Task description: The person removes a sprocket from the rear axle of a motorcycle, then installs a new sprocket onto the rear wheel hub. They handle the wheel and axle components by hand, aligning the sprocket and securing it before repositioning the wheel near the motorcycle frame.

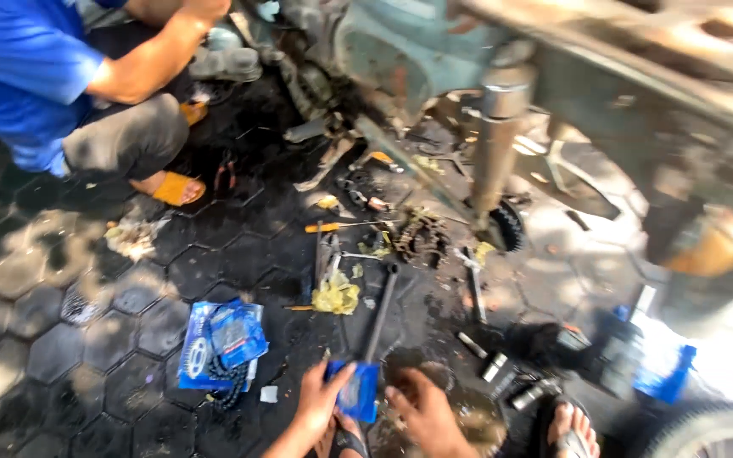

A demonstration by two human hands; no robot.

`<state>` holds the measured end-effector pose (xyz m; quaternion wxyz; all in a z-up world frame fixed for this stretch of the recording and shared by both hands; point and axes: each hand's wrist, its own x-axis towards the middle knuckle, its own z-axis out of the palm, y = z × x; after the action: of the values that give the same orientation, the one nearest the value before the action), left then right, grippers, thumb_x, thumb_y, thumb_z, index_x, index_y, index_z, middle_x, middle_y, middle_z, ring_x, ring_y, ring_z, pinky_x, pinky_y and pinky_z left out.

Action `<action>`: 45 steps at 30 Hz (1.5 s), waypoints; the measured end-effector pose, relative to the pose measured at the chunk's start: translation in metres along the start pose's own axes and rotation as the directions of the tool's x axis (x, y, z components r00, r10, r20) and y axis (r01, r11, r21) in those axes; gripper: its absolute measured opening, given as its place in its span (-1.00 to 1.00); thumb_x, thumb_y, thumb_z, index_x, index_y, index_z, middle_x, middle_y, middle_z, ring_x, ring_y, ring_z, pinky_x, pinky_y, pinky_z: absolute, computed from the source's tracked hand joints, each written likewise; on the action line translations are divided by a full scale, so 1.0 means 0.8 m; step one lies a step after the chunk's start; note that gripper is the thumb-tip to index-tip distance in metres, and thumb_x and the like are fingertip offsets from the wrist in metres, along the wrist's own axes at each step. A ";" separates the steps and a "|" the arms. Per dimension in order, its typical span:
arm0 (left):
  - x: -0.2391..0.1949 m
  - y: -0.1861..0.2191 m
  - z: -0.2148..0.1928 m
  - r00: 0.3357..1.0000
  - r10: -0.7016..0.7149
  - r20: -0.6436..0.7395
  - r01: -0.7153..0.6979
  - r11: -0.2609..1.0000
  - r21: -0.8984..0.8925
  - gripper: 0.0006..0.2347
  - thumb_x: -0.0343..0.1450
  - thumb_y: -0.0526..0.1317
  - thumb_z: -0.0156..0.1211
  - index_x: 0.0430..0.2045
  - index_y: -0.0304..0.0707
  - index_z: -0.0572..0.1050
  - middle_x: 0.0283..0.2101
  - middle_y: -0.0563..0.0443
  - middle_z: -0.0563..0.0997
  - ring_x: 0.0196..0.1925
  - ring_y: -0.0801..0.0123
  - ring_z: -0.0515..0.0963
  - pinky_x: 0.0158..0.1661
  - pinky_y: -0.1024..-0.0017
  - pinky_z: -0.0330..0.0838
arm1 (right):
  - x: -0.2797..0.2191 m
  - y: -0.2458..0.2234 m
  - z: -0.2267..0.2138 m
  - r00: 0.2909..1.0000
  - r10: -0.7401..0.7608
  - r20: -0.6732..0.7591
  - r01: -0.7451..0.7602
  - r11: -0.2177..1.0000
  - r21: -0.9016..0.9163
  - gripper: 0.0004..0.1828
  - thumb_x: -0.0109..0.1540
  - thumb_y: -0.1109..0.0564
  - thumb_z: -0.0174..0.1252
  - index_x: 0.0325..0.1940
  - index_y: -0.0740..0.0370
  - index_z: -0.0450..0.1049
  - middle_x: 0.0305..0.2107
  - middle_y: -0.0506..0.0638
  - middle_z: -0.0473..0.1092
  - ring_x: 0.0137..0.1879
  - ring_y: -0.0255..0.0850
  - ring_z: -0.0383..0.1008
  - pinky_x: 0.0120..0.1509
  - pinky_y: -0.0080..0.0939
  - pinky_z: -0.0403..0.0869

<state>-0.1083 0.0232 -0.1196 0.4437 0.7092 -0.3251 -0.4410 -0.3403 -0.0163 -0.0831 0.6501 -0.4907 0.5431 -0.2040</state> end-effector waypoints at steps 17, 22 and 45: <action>-0.123 0.437 0.233 0.668 0.156 0.728 -0.304 0.950 0.075 -0.78 0.36 -0.23 0.42 -0.27 -0.45 0.65 -0.35 0.02 0.69 -0.35 0.51 0.57 -0.31 0.49 0.49 | -0.221 -0.223 -0.315 0.975 -0.100 -0.197 0.162 0.931 0.328 -0.61 0.16 0.20 0.35 0.02 0.43 0.48 -0.25 0.04 0.57 -0.17 -0.23 0.57 -0.10 -0.18 0.59; -0.190 0.477 0.260 0.710 0.118 0.694 -0.433 0.851 0.298 -0.79 0.38 -0.21 0.31 -0.25 -0.41 0.60 -0.40 0.06 0.68 -0.48 0.51 0.62 -0.44 0.48 0.50 | -0.232 -0.211 -0.344 0.902 -0.430 -0.030 0.431 0.901 0.053 -0.53 0.12 0.22 0.35 0.09 0.34 0.45 -0.18 -0.03 0.58 -0.07 -0.35 0.52 0.08 -0.27 0.52; -0.154 0.364 0.333 0.755 -0.014 0.655 0.062 0.997 -0.050 -0.89 0.39 -0.32 0.25 -0.31 -0.41 0.58 -0.36 0.05 0.66 -0.38 0.55 0.64 -0.32 0.42 0.65 | -0.194 -0.158 -0.348 0.876 -0.290 -0.386 0.302 0.953 -0.031 -0.61 0.33 -0.07 0.14 -0.12 0.37 0.55 -0.56 0.04 0.51 -0.38 -0.44 0.30 -0.28 -0.21 0.47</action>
<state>-0.4210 -0.0782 0.1305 0.3170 0.5013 -0.4298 -0.6808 -0.6094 -0.0635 0.1239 0.4987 -0.5084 0.5758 -0.4016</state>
